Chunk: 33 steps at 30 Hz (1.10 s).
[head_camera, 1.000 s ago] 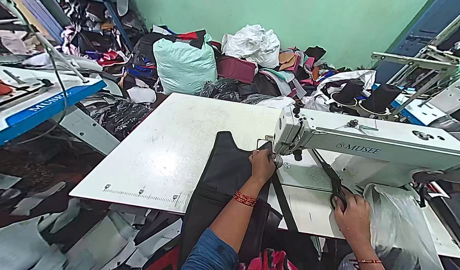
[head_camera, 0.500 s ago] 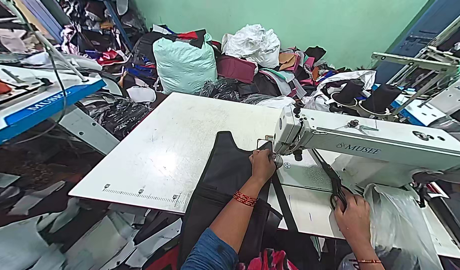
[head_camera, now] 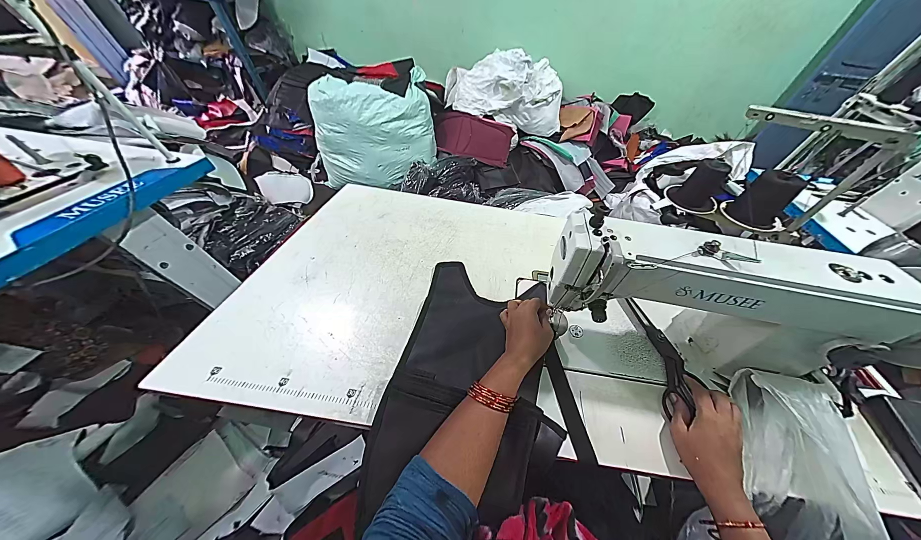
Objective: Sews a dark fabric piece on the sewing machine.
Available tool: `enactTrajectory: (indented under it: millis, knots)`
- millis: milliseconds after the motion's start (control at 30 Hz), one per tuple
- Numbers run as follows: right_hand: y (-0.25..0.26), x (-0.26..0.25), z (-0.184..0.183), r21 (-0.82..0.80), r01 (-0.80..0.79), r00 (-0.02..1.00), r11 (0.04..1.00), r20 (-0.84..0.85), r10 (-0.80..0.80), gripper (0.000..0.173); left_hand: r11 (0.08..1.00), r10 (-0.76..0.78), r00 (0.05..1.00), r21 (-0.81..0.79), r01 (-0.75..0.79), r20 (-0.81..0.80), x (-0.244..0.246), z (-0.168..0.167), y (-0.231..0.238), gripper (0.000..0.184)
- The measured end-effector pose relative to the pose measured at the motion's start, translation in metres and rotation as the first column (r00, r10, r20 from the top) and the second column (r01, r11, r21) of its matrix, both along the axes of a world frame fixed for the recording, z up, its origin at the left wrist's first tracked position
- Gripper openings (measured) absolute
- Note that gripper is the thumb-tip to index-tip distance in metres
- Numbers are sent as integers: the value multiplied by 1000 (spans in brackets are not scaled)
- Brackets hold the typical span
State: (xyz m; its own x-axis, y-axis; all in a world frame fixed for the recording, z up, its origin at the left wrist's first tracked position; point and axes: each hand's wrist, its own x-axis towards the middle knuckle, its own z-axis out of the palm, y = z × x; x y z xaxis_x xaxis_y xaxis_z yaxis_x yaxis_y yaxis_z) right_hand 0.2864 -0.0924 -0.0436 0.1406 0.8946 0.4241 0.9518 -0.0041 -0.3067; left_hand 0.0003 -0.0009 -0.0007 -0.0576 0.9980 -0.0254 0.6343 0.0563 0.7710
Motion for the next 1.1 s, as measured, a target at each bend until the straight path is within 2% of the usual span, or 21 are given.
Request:
enactTrajectory:
  millis: [1100]
  knots:
    - [-1, 0, 0, 19, 2, 1000, 1000, 13, -2, 36, 1000, -4, 1000, -6, 4, -9, 1, 1, 0, 27]
